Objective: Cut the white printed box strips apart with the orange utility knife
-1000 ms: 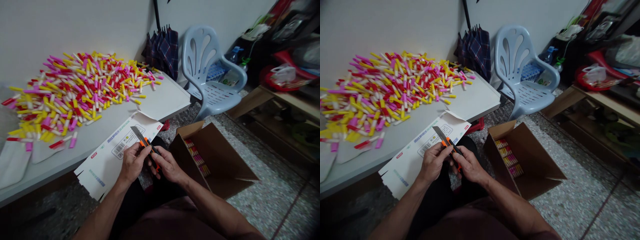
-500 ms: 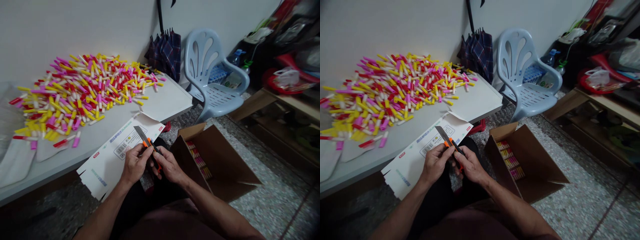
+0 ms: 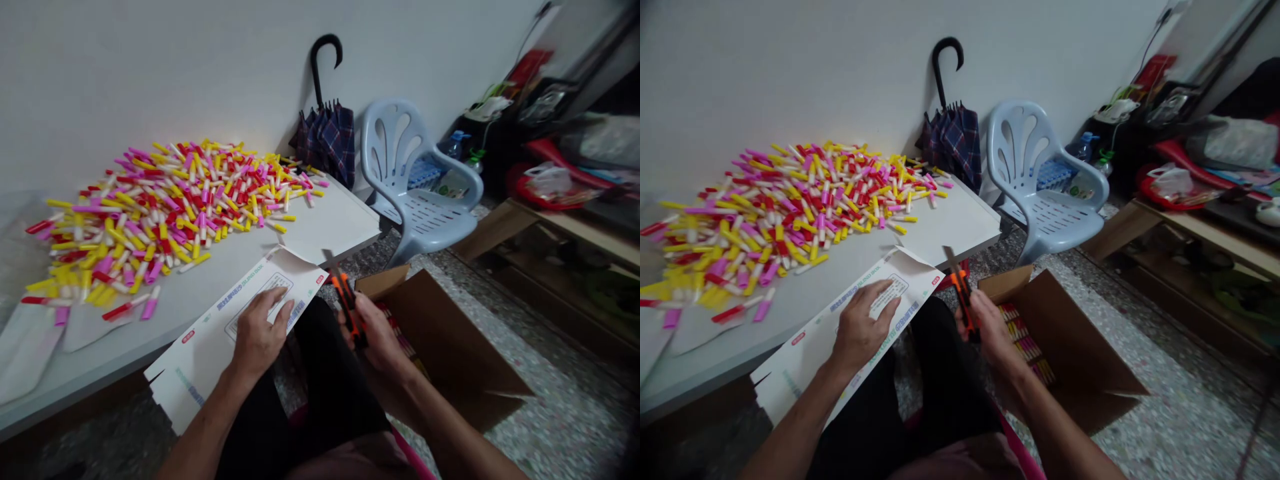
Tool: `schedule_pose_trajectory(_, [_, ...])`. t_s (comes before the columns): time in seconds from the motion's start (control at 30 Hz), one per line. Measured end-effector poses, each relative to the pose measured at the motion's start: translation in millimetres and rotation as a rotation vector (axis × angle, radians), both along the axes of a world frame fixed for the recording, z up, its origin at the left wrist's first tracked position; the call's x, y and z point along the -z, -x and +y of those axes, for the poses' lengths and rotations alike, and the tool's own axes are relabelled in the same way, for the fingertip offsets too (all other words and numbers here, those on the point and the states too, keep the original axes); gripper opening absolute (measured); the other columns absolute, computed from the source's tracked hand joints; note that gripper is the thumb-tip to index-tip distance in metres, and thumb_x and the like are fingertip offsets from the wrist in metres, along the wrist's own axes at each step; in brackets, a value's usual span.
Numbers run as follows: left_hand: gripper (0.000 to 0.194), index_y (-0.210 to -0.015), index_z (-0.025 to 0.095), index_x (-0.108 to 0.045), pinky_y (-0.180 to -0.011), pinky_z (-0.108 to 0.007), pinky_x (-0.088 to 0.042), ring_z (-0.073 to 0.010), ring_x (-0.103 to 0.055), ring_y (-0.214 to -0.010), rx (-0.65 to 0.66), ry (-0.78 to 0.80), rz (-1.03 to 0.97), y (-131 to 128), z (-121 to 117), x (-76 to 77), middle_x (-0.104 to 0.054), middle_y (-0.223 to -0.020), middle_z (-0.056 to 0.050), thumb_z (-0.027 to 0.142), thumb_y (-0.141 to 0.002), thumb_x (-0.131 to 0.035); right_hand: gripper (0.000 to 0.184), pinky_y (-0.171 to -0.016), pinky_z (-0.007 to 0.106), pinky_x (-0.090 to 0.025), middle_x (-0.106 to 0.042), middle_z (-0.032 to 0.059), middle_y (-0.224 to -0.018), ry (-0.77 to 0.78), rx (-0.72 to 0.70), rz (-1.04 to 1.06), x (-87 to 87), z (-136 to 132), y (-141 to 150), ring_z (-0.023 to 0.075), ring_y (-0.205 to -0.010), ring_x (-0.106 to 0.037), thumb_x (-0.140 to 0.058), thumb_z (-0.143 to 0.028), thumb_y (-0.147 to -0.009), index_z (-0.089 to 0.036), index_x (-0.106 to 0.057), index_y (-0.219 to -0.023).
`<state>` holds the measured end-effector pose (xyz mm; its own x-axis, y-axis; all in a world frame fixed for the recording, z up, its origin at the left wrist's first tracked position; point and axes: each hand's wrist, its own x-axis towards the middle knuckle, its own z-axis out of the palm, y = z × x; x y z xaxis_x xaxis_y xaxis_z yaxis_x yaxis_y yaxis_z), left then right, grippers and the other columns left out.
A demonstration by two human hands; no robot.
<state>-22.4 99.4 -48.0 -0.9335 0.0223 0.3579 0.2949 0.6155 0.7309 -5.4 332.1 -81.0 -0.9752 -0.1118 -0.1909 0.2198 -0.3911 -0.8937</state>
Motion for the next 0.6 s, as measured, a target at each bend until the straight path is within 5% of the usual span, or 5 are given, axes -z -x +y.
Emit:
schedule_pose_trajectory(0.1, [0.044,-0.142,0.018,-0.059,-0.117,-0.048,-0.047,-0.0291,-0.058,-0.134,0.088,0.299,0.288,36.7,-0.3,-1.0,-0.065,-0.141,-0.013,0.023,-0.098,-0.062,0.045,-0.055,0.024,-0.051,-0.070,0.0007,-0.087,-0.125,0.127,0.007,-1.4,45.2,13.0,0.0131,-0.063,-0.061,-0.068,-0.056,-0.095,-0.022,-0.062,-0.124])
schedule_pose_trajectory(0.27, [0.050,-0.147,0.020,-0.057,-0.125,-0.063,-0.029,-0.0353,-0.049,-0.144,0.303,0.631,0.260,106.1,15.4,20.4,-0.060,-0.150,-0.013,0.021,-0.097,-0.064,0.046,-0.060,0.028,-0.048,-0.071,0.0012,-0.092,-0.504,0.041,0.103,1.5,88.4,25.6,0.0159,-0.069,-0.060,-0.057,-0.061,-0.101,-0.024,-0.065,-0.128])
schedule_pose_trajectory(0.33, [0.036,-0.135,0.022,-0.066,-0.125,-0.064,-0.026,-0.0331,-0.056,-0.136,0.343,0.644,0.258,128.1,17.6,32.8,-0.069,-0.138,-0.010,0.021,-0.100,-0.060,0.049,-0.078,0.034,-0.055,-0.074,0.0048,-0.105,-0.686,-0.038,0.181,3.1,93.8,29.0,0.0221,-0.091,-0.068,-0.052,-0.061,-0.103,-0.024,-0.066,-0.132])
schedule_pose_trajectory(0.43, [0.020,-0.109,0.022,-0.076,-0.123,-0.063,-0.025,-0.0284,-0.067,-0.114,0.366,0.618,0.302,152.2,14.3,43.0,-0.078,-0.114,-0.007,0.023,-0.103,-0.057,0.051,-0.108,0.044,-0.048,-0.069,0.0093,-0.135,-0.911,-0.156,0.320,4.9,97.5,37.1,0.0292,-0.125,-0.063,-0.055,-0.058,-0.103,-0.024,-0.063,-0.140])
schedule_pose_trajectory(0.6, [0.019,-0.105,0.021,-0.076,-0.106,-0.049,-0.044,-0.0237,-0.069,-0.103,0.438,0.493,0.304,175.8,10.4,37.9,-0.080,-0.106,-0.004,0.027,-0.105,-0.057,0.051,-0.101,0.045,-0.052,-0.070,0.0128,-0.124,-1.242,-0.296,0.506,0.1,99.9,67.1,0.0294,-0.113,-0.068,-0.054,-0.053,-0.104,-0.023,-0.061,-0.144])
